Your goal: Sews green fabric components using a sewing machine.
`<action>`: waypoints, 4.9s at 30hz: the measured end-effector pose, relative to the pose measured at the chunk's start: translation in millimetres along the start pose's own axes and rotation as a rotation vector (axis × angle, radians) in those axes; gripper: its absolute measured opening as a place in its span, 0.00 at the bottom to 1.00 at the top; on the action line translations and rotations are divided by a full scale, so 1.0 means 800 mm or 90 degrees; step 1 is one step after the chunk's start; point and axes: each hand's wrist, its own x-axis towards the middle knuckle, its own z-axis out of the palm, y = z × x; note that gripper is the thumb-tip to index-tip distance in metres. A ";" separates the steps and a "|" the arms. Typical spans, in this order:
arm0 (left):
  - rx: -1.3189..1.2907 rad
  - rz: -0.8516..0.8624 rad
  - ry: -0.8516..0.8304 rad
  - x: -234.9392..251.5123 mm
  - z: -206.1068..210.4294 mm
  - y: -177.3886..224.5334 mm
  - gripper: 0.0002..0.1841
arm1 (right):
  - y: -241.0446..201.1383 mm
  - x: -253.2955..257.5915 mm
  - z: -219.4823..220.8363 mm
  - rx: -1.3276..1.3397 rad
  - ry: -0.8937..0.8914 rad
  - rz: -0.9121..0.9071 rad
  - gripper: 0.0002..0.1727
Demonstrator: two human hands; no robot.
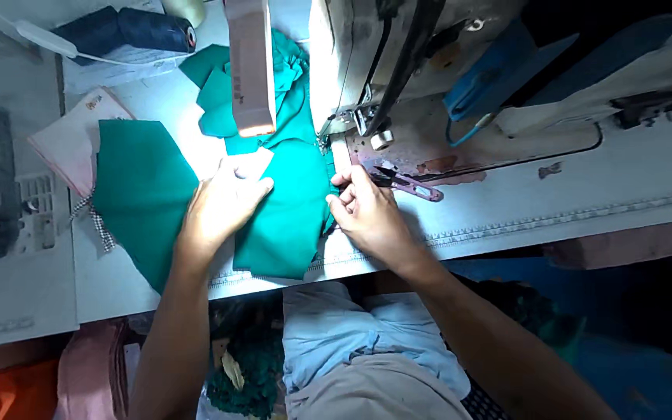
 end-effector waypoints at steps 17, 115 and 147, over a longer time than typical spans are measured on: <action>-0.058 0.183 0.218 0.009 0.049 0.024 0.10 | 0.001 -0.005 0.002 -0.024 0.077 -0.048 0.15; -0.046 0.637 0.109 0.039 0.085 0.008 0.20 | 0.001 -0.011 0.013 -0.114 0.082 -0.080 0.16; 0.051 0.765 0.072 0.084 0.058 -0.005 0.22 | 0.013 0.011 0.014 -0.168 0.102 -0.134 0.15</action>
